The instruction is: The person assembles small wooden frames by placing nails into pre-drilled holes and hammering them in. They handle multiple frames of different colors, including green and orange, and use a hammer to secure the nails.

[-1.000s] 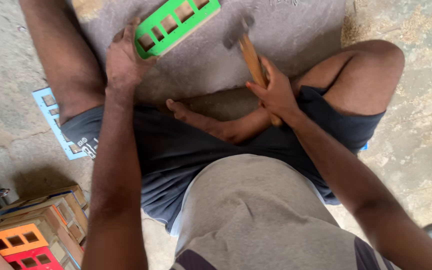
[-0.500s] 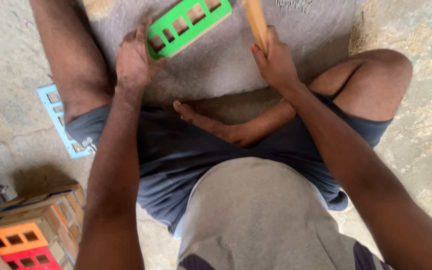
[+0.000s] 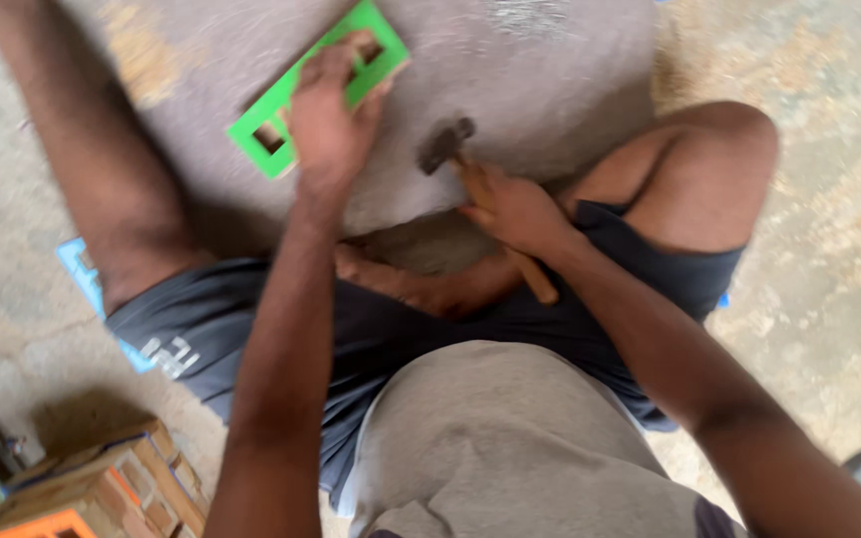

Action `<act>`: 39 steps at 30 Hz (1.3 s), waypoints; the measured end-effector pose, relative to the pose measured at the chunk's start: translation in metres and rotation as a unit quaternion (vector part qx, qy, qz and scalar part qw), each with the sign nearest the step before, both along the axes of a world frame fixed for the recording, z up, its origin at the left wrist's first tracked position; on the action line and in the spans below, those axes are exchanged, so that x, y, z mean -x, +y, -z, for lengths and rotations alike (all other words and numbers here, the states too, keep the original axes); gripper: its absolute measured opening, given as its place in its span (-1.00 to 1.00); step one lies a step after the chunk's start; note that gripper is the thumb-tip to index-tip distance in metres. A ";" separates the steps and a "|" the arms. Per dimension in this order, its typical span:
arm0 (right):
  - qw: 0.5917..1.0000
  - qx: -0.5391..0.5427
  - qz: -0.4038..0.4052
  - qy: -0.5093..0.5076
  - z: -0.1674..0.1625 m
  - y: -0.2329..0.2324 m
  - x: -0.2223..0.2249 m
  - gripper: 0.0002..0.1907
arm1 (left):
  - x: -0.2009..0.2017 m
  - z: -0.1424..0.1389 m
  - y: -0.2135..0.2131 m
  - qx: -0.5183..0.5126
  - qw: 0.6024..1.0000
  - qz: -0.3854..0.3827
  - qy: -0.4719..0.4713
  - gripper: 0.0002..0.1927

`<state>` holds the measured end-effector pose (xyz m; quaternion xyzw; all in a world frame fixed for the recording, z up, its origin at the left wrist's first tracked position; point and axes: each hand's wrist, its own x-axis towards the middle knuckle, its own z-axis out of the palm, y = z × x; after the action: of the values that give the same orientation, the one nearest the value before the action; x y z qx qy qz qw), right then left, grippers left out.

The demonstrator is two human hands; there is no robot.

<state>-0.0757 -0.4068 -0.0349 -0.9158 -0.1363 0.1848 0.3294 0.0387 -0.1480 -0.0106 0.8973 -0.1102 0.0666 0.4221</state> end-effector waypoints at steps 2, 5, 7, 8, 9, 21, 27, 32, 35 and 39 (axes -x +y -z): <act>0.994 0.044 -0.063 -0.071 0.009 0.005 -0.009 -0.40 | -0.020 0.009 -0.064 -0.007 0.998 0.020 -0.067 -0.69; 0.999 0.014 -0.025 -0.043 0.022 0.008 -0.017 -0.41 | -0.039 0.029 -0.144 0.006 0.993 -0.048 0.104 -0.71; 0.994 -0.021 0.069 0.085 0.030 0.002 -0.015 -0.42 | -0.049 0.041 -0.176 -0.055 0.991 -0.099 0.067 -0.63; 0.998 -0.040 0.029 0.038 0.033 -0.002 -0.016 -0.45 | -0.053 0.045 -0.188 -0.060 0.991 -0.100 0.065 -0.71; 0.998 -0.062 -0.014 -0.004 0.037 -0.005 -0.015 -0.48 | -0.058 0.048 -0.196 -0.069 0.990 -0.103 0.067 -0.77; 0.998 -0.030 -0.008 0.063 0.009 0.004 -0.016 -0.32 | -0.040 0.036 -0.131 0.090 0.993 -0.032 0.074 -0.95; 0.999 0.012 0.011 0.051 0.008 0.005 -0.014 -0.32 | -0.041 0.029 -0.136 0.131 0.984 -0.015 0.121 -0.83; 0.995 -0.092 0.032 -0.002 0.016 0.003 -0.013 -0.32 | -0.045 0.029 -0.173 -0.024 0.997 -0.056 0.050 -0.75; 0.929 0.098 -0.224 -0.277 0.016 0.002 -0.017 -0.56 | -0.055 0.032 -0.192 -0.143 0.987 -0.076 0.003 -0.82; 0.991 -0.122 0.033 0.050 0.013 0.001 -0.021 -0.34 | -0.061 0.031 -0.188 -0.129 0.990 -0.021 0.051 -0.94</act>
<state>-0.0548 -0.4058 -0.0474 -0.8622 -0.1112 0.2017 0.4513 0.0994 -0.3359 -0.0413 0.9487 -0.0778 0.0150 0.3060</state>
